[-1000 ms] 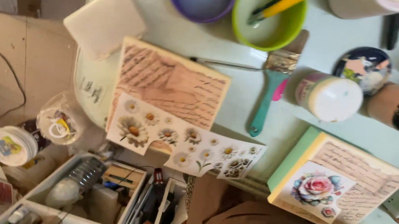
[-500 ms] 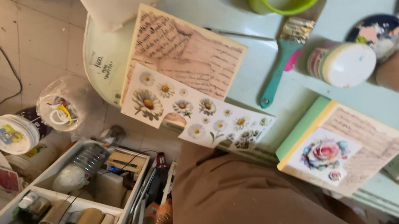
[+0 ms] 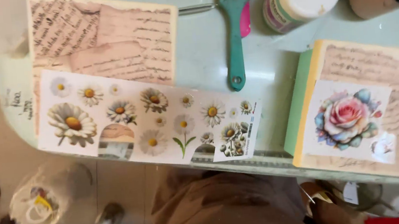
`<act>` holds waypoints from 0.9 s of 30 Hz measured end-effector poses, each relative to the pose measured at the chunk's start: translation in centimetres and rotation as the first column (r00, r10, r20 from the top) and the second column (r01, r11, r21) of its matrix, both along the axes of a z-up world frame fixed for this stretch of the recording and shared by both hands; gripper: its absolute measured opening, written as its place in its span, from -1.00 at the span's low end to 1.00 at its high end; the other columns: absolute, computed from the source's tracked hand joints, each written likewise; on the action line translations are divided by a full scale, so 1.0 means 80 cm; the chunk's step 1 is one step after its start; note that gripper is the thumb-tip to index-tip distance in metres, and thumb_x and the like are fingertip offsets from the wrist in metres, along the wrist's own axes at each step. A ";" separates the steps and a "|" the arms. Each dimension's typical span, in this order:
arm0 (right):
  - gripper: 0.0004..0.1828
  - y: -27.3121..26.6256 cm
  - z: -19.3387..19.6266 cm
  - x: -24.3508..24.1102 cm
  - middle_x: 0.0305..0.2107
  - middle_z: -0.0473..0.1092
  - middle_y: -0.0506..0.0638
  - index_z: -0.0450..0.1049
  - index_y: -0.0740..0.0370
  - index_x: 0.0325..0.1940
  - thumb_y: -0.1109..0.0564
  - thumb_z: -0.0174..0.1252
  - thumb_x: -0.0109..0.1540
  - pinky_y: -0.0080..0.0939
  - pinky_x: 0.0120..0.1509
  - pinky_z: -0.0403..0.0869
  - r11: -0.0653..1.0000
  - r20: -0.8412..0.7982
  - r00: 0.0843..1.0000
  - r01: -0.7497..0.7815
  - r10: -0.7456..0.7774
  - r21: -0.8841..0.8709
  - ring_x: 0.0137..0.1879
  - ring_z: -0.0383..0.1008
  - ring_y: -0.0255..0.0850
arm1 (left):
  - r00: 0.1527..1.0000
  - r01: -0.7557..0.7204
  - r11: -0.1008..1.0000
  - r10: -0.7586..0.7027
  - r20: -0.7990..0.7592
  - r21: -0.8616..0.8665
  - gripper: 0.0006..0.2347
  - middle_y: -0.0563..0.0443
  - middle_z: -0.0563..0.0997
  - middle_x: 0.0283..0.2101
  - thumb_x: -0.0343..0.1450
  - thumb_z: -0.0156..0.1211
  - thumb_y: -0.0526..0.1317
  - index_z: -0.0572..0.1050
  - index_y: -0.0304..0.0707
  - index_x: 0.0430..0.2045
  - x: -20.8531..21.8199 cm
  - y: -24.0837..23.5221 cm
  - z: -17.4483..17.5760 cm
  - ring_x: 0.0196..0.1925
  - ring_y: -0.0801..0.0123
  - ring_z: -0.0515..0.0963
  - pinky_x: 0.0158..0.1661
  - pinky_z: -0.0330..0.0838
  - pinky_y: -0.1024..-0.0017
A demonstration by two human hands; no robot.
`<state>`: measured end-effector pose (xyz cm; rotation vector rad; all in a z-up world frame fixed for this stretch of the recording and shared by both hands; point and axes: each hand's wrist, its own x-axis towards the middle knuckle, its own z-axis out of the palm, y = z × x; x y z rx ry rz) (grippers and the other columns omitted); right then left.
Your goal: Cutting out floral paper designs and placing them on wooden boxes for decoration
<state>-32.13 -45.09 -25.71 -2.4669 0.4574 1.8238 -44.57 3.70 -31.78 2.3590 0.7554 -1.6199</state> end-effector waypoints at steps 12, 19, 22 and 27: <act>-0.53 0.092 0.111 -0.006 -0.15 0.47 -0.11 0.33 -0.03 0.05 -0.17 -0.11 0.11 -0.24 -0.10 0.36 0.835 0.508 0.666 0.385 -0.547 0.394 -0.09 0.47 -0.21 | -0.039 0.511 0.783 0.433 0.901 -0.354 -0.82 -0.12 0.54 -0.26 0.39 -0.09 -0.32 0.34 -0.38 -0.16 0.215 -0.128 0.222 -0.27 0.27 0.57 -0.24 0.46 0.45; -0.42 0.091 0.114 -0.036 0.24 0.13 -0.06 0.13 0.18 0.25 0.17 -0.07 0.11 -0.28 0.29 0.11 0.475 0.362 0.572 0.055 -0.736 0.878 0.29 0.16 -0.29 | 0.338 0.254 0.444 0.791 0.509 -0.859 -0.47 -0.19 0.53 -0.18 0.25 0.08 -0.04 0.21 -0.45 0.00 0.297 -0.195 0.214 -0.11 0.32 0.54 -0.11 0.45 0.48; -0.33 0.095 0.073 -0.051 -0.04 0.43 0.19 0.19 0.27 0.19 0.32 0.16 -0.01 -0.22 -0.03 0.52 0.172 0.097 0.477 0.116 -0.873 0.978 -0.12 0.54 -0.13 | 0.320 0.210 0.443 0.811 0.489 -0.872 -0.70 0.20 -0.04 -0.58 0.26 0.12 -0.04 0.16 -0.22 -0.54 0.319 -0.210 0.211 -0.60 0.75 0.16 -0.47 0.60 0.60; -0.32 0.116 0.074 -0.046 -0.19 0.43 0.09 0.29 0.31 0.06 0.05 0.33 -0.08 -0.24 -0.07 0.51 0.122 0.111 0.545 -0.015 -0.831 0.992 -0.21 0.50 -0.24 | 0.296 0.231 0.253 0.901 0.316 -0.939 -0.75 -0.03 0.45 -0.68 0.28 0.18 -0.23 0.20 -0.25 -0.69 0.295 -0.212 0.236 -0.54 0.22 0.67 -0.66 0.53 0.64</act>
